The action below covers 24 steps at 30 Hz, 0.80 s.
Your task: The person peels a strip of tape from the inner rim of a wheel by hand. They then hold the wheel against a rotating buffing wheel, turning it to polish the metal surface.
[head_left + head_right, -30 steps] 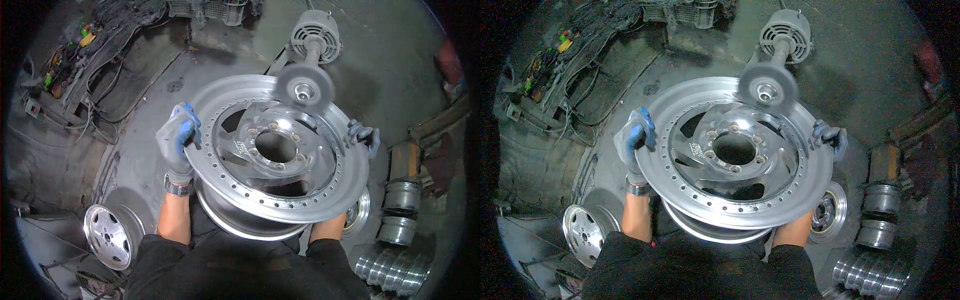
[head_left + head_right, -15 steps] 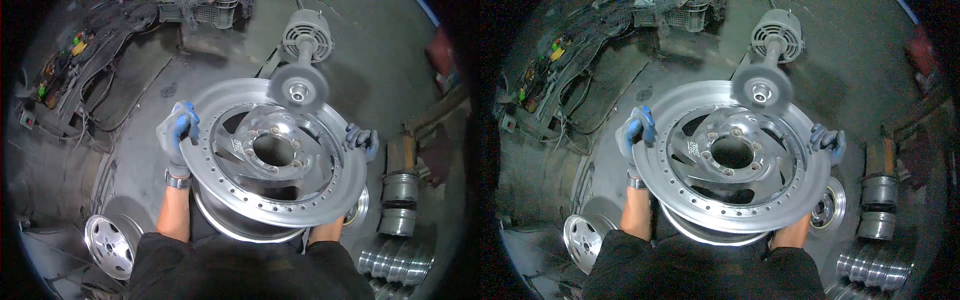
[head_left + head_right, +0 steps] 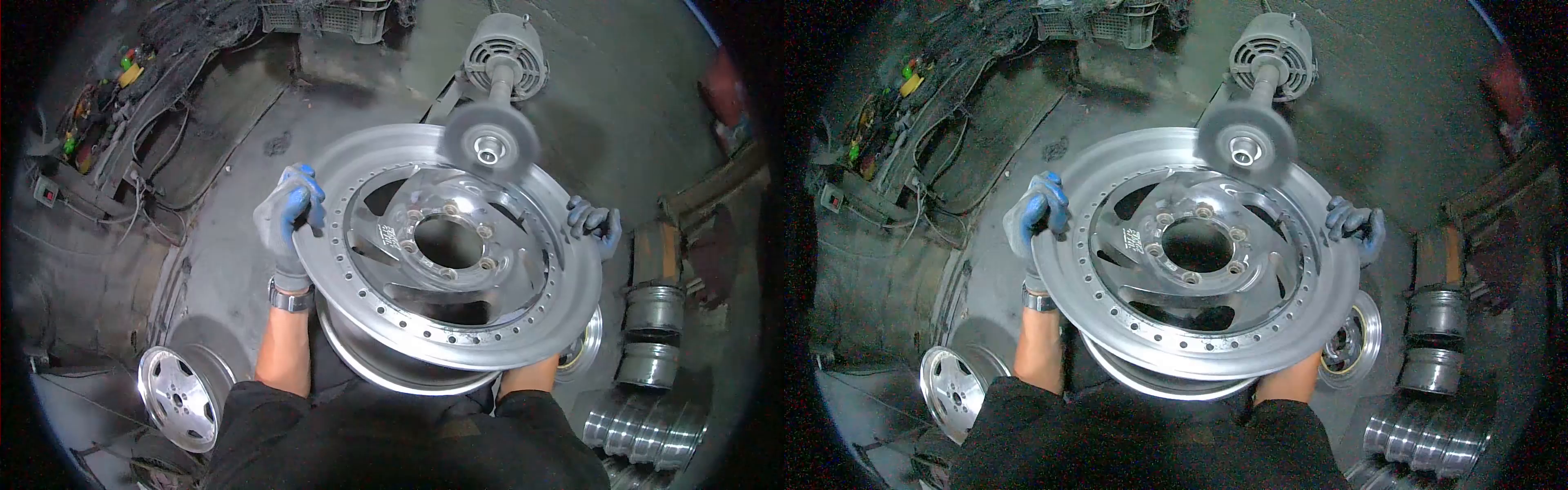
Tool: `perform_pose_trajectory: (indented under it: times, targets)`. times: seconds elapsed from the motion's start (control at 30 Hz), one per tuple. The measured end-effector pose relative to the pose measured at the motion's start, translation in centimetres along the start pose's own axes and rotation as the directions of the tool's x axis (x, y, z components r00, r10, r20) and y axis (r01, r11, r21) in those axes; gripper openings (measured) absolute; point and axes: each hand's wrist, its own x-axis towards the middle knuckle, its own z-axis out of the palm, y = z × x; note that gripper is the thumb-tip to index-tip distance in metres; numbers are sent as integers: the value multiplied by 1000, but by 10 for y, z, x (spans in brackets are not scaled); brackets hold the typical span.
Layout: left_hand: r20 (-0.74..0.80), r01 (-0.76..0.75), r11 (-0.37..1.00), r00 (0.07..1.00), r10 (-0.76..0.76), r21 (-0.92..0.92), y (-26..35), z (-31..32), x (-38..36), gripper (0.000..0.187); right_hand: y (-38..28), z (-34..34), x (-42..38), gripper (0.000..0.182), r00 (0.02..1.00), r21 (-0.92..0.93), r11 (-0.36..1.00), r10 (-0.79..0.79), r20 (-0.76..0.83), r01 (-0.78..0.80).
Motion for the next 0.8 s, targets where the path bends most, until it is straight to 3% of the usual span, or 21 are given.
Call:
perform_pose_trajectory:
  times: [0.33,0.4,0.53,0.63,0.7,0.8]
  targets:
    - [12,60,996,998,-61,59,17,1,-4,31,11,1,3,60,999,52,999,-16,44,14]
    - [14,-48,997,999,48,58,9,0,-3,31,5,0,3,61,995,14,1000,4,98,-5]
    - [7,-36,999,999,36,21,13,1,-5,30,10,6,1,58,999,20,999,-34,-28,35]
    - [-15,-12,999,1000,13,43,22,3,-6,30,16,0,4,58,999,62,998,-33,17,32]
    - [17,-45,997,999,44,57,19,0,-8,31,17,-2,6,63,987,77,996,-50,150,39]
    - [1,-20,998,1000,20,52,16,0,-7,32,16,-3,5,63,988,65,996,-63,143,54]
